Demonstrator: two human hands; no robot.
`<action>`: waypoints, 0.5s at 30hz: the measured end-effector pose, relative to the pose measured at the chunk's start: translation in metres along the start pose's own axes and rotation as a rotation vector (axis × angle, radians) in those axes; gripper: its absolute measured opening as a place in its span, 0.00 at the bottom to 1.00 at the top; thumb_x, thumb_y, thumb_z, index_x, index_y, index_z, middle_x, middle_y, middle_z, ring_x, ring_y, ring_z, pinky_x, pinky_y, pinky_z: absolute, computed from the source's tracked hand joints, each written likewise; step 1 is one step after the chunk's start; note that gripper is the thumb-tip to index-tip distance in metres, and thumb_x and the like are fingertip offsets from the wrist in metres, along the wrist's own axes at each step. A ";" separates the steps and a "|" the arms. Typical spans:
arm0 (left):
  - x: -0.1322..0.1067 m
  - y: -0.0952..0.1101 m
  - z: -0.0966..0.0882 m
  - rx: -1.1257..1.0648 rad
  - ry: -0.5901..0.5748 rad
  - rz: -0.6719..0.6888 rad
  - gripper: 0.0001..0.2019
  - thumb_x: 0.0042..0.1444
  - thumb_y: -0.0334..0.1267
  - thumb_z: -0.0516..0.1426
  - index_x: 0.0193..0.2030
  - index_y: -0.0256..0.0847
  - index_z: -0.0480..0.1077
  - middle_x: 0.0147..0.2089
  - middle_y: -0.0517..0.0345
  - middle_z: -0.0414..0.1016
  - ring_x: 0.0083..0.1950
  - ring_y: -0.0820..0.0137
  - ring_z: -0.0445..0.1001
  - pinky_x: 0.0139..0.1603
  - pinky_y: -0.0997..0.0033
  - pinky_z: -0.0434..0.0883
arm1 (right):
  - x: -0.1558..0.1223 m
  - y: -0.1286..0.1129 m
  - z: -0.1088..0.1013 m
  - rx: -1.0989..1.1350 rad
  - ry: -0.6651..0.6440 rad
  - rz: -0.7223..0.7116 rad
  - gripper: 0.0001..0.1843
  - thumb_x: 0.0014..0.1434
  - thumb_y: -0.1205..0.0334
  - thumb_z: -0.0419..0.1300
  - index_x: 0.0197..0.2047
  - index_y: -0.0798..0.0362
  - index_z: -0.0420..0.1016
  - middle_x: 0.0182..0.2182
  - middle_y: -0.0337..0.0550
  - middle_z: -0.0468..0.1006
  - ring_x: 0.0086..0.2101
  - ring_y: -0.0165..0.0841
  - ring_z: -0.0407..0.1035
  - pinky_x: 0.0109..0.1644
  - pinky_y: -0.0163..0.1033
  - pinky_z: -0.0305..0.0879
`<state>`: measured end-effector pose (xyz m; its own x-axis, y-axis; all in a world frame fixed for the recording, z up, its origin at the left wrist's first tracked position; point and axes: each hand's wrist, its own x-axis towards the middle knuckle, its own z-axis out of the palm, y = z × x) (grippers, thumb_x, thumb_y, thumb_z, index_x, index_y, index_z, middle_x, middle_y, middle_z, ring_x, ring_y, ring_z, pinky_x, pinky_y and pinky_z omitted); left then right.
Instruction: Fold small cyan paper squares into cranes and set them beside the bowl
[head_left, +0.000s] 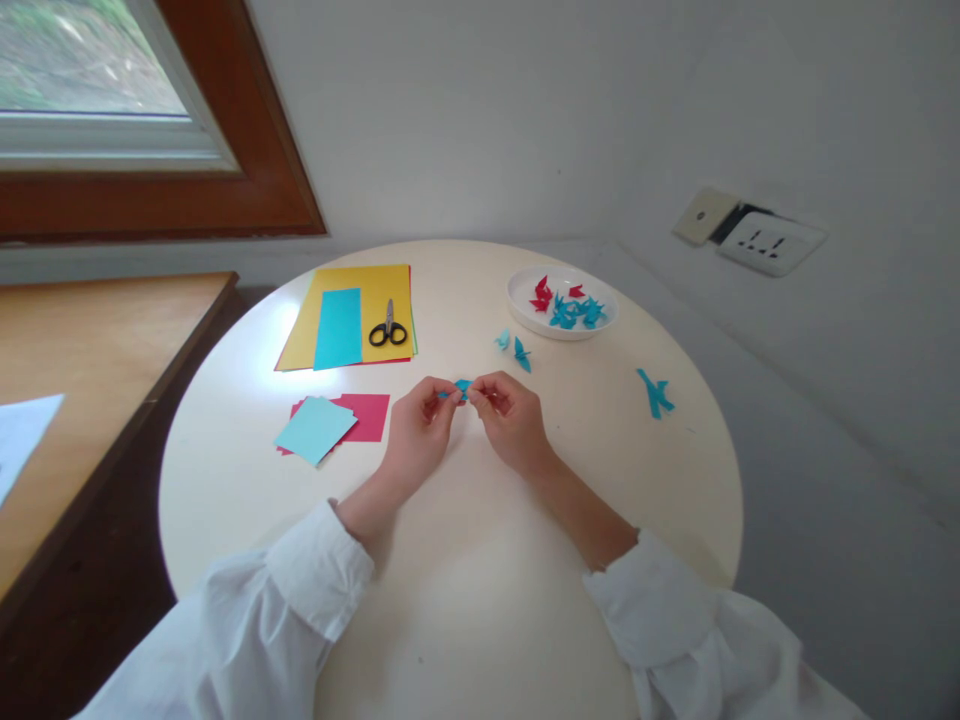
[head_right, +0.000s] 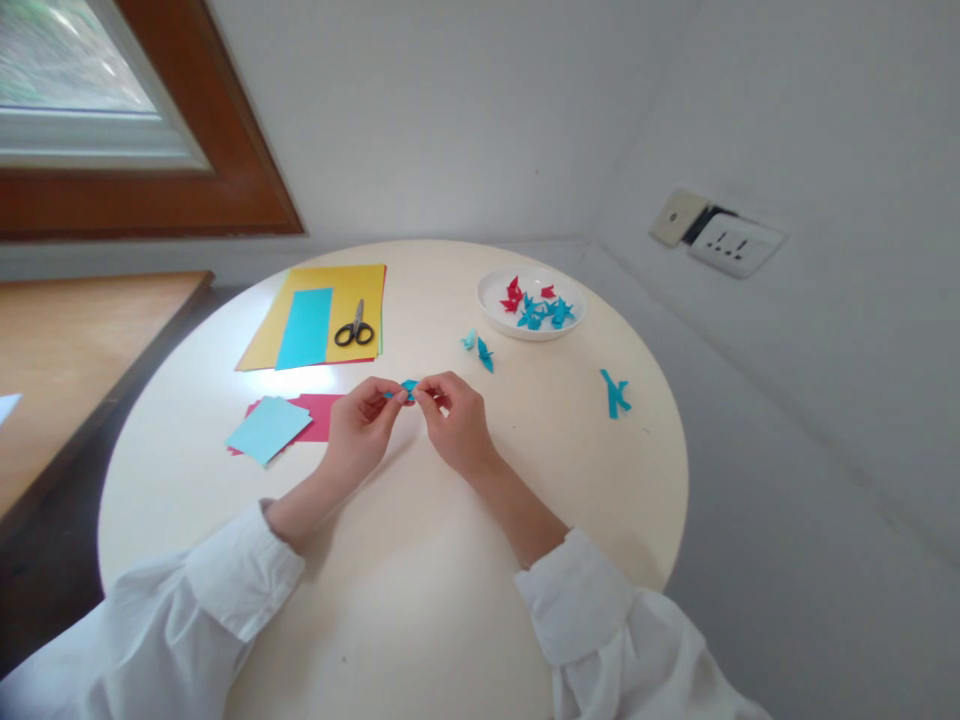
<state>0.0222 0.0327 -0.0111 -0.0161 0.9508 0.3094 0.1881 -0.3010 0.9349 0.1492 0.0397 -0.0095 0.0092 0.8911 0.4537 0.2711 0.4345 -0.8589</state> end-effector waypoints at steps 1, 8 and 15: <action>0.000 0.000 0.000 0.007 -0.003 0.005 0.04 0.52 0.37 0.55 0.31 0.39 0.67 0.29 0.56 0.74 0.33 0.70 0.73 0.34 0.71 0.68 | 0.000 0.000 0.000 -0.008 0.007 -0.004 0.05 0.53 0.63 0.55 0.27 0.53 0.68 0.25 0.39 0.71 0.26 0.28 0.66 0.30 0.33 0.64; -0.001 0.001 0.001 0.024 0.000 0.003 0.03 0.51 0.35 0.55 0.30 0.38 0.67 0.28 0.56 0.72 0.32 0.71 0.72 0.32 0.72 0.67 | -0.001 -0.002 -0.001 -0.033 0.022 -0.025 0.05 0.52 0.63 0.56 0.27 0.54 0.69 0.25 0.40 0.73 0.26 0.29 0.67 0.31 0.34 0.65; -0.001 0.001 0.003 -0.001 0.048 -0.010 0.06 0.49 0.36 0.57 0.26 0.38 0.65 0.24 0.61 0.70 0.27 0.74 0.68 0.29 0.75 0.65 | -0.001 -0.005 0.000 -0.065 0.033 -0.037 0.04 0.51 0.65 0.56 0.26 0.54 0.69 0.24 0.40 0.73 0.26 0.29 0.67 0.31 0.35 0.66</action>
<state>0.0249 0.0321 -0.0108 -0.0648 0.9491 0.3082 0.1872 -0.2918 0.9380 0.1479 0.0370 -0.0055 0.0299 0.8694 0.4933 0.3341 0.4564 -0.8247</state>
